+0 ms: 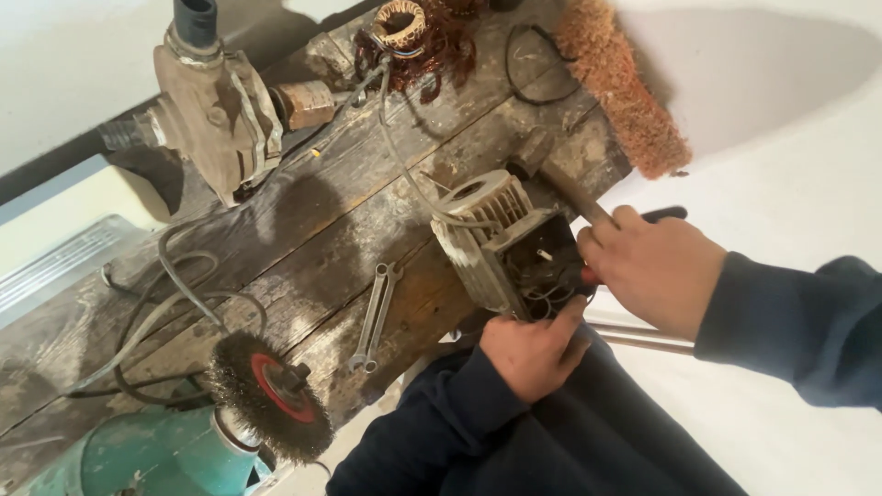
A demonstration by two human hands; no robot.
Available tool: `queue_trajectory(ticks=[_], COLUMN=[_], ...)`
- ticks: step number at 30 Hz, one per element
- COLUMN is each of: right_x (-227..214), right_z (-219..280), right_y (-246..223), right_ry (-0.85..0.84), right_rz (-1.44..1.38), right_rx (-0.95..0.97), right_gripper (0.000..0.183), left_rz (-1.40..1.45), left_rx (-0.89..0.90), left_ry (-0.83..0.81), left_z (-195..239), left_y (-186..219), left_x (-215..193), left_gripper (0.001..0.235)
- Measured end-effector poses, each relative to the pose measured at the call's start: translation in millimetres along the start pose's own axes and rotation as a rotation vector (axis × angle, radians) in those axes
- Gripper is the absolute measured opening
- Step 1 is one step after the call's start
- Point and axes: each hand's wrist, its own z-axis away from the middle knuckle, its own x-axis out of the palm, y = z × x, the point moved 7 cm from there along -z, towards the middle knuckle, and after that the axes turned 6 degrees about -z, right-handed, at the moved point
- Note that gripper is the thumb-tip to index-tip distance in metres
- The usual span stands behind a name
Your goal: Disassembling, inspecting, and repairing an electric motor on a workbench using various hand tools.
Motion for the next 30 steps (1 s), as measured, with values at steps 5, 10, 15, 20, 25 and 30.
queue_trajectory(ticks=[5,10,15,20,25,30], right_x=[24,12,-6,-11,-4,5], right_z=[-6,-9,-17,-17,-18,-21], right_y=[19,21,14,7,21,33], right_ry=[-0.281,-0.222,-0.199,-0.241,-0.259,-0.199], right_rz=[-0.206,-0.085,0.066,0.071,0.054,-0.094], right_rx=[0.173,0.112,-0.016,-0.012,-0.002,0.124], right_gripper=[0.025,0.040,0.040,0.033,0.030,0.036], left_rz=[-0.006,0.029,0.024,0.015,-0.001,-0.001], left_rx=[-0.022,0.013,-0.026,-0.031,-0.039,-0.017], left_ry=[-0.053,0.052,-0.015,-0.010,-0.017,0.023], left_z=[-1,3,2,0,-3,-2], left_y=[-3,-3,-5,-6,-6,-4], left_x=[1,-6,0,0,-1,-3], left_gripper=[0.046,0.047,0.045,0.042,0.040,0.042])
